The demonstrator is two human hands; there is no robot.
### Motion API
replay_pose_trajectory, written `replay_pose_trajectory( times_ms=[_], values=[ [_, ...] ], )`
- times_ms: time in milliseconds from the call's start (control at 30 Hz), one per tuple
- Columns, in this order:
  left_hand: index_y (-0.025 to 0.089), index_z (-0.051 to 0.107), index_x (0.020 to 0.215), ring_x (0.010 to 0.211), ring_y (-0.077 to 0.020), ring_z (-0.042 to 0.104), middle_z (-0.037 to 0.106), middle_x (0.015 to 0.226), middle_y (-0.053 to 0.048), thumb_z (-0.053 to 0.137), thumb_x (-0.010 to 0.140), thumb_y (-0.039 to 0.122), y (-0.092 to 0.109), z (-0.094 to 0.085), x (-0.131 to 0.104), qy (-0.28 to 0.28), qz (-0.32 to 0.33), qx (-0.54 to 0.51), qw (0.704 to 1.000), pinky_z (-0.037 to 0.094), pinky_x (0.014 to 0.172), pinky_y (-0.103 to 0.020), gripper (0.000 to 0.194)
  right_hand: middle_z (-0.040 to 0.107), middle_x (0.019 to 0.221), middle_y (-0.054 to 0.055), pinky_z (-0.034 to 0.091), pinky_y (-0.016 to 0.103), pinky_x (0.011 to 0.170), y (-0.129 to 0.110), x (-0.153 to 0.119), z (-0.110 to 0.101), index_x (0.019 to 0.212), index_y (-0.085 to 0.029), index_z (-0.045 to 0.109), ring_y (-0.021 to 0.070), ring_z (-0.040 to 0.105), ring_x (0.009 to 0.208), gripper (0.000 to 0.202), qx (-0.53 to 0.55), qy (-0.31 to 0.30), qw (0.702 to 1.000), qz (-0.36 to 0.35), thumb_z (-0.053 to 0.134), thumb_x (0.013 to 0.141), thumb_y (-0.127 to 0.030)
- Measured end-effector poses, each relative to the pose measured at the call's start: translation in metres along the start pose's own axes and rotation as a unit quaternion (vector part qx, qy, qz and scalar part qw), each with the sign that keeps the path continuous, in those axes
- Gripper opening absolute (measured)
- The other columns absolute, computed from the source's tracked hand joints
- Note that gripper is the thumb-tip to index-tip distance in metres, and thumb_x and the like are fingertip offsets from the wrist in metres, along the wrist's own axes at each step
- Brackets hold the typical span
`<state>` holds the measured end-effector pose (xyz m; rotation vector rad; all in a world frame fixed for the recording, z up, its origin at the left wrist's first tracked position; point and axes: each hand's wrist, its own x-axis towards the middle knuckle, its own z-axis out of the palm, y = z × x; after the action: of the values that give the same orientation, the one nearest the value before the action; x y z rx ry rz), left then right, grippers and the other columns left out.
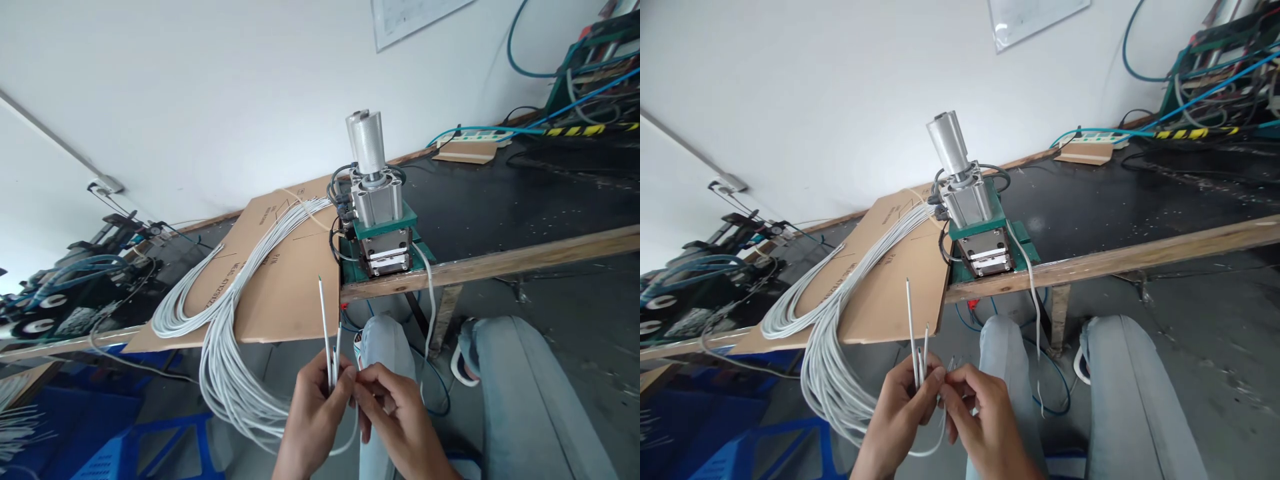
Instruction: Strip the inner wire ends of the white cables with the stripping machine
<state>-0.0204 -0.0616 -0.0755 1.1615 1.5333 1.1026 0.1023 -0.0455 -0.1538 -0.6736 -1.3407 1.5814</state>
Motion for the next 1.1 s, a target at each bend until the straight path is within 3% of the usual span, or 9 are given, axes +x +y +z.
replay_pose_trajectory(
  times_ms=[67,133,200,267,400,533,633,800,1100],
  values=[
    [0.018,0.056,0.069,0.043,-0.0072,0.027,0.039,0.047,0.010,0.066,0.089,0.049,-0.001,-0.002,0.002,0.010,-0.008,0.005,1.000,0.022,0.042,-0.019,0.038,0.066,0.070,0.000,0.048,0.017,0.046,-0.002,-0.001,-0.012,0.103,-0.020,0.061,0.0111,0.061,0.052,0.020,-0.055,-0.008,0.997,-0.054,0.050,0.105,-0.036],
    [0.019,0.055,0.070,0.043,-0.0074,0.026,0.037,0.045,0.011,0.065,0.090,0.052,-0.003,-0.003,0.003,0.012,-0.017,-0.006,1.000,0.022,0.042,-0.019,0.040,0.073,0.092,0.005,0.055,0.021,0.058,-0.004,-0.002,-0.025,0.121,-0.023,0.059,0.0125,0.069,0.065,0.020,-0.168,-0.023,0.970,-0.175,0.046,0.106,-0.026],
    [0.019,0.054,0.070,0.044,-0.0075,0.028,0.038,0.047,0.010,0.066,0.089,0.055,-0.005,-0.002,0.005,0.005,-0.017,-0.022,1.000,0.023,0.043,-0.019,0.042,0.074,0.108,0.006,0.058,0.024,0.072,-0.008,-0.001,-0.035,0.127,-0.026,0.060,0.0135,0.073,0.079,0.028,-0.302,-0.059,0.900,-0.308,0.042,0.107,-0.017],
    [0.018,0.056,0.071,0.044,-0.0072,0.028,0.038,0.047,0.010,0.067,0.088,0.056,-0.006,-0.002,0.007,-0.001,-0.012,-0.036,0.999,0.024,0.043,-0.019,0.043,0.076,0.106,0.007,0.058,0.025,0.076,-0.012,0.003,-0.042,0.121,-0.021,0.065,0.0148,0.074,0.085,0.030,-0.392,-0.076,0.828,-0.394,0.040,0.107,-0.014],
    [0.015,0.064,0.094,0.045,-0.0072,0.022,0.032,0.050,0.012,0.067,0.088,0.060,0.000,-0.004,0.007,0.052,-0.002,-0.072,0.996,0.020,0.042,-0.019,0.045,0.077,0.097,0.012,0.059,0.026,0.078,-0.015,0.019,-0.055,0.113,-0.012,0.070,0.0178,0.075,0.089,0.027,-0.439,0.034,0.763,-0.473,0.044,0.105,-0.009],
    [0.016,0.064,0.094,0.048,-0.0074,0.024,0.031,0.053,0.011,0.069,0.088,0.057,0.011,-0.009,0.006,0.120,0.035,-0.112,0.986,0.020,0.044,-0.018,0.042,0.075,0.102,0.012,0.060,0.026,0.079,-0.020,0.049,-0.073,0.123,-0.013,0.067,0.0188,0.075,0.090,0.029,-0.456,0.153,0.744,-0.464,0.056,0.098,-0.003],
    [0.016,0.065,0.093,0.048,-0.0074,0.025,0.031,0.053,0.010,0.070,0.087,0.056,0.014,-0.008,0.009,0.133,0.042,-0.115,0.984,0.021,0.045,-0.018,0.041,0.074,0.101,0.012,0.061,0.027,0.077,-0.028,0.073,-0.085,0.129,-0.015,0.065,0.0198,0.076,0.088,0.037,-0.458,0.195,0.724,-0.477,0.059,0.096,0.000],
    [0.016,0.065,0.095,0.047,-0.0077,0.027,0.033,0.054,0.010,0.073,0.084,0.058,0.008,-0.009,0.015,0.121,0.028,-0.119,0.985,0.022,0.045,-0.019,0.044,0.074,0.103,0.011,0.063,0.029,0.079,-0.034,0.095,-0.093,0.138,-0.019,0.060,0.0206,0.075,0.090,0.044,-0.448,0.181,0.729,-0.485,0.057,0.098,-0.001],
    [0.017,0.065,0.095,0.048,-0.0078,0.027,0.031,0.055,0.010,0.074,0.083,0.059,0.004,-0.012,0.015,0.112,0.012,-0.127,0.986,0.022,0.045,-0.019,0.045,0.071,0.107,0.013,0.065,0.032,0.081,-0.032,0.104,-0.093,0.140,-0.020,0.058,0.0214,0.075,0.094,0.045,-0.424,0.176,0.747,-0.481,0.055,0.099,-0.001]
  ],
)
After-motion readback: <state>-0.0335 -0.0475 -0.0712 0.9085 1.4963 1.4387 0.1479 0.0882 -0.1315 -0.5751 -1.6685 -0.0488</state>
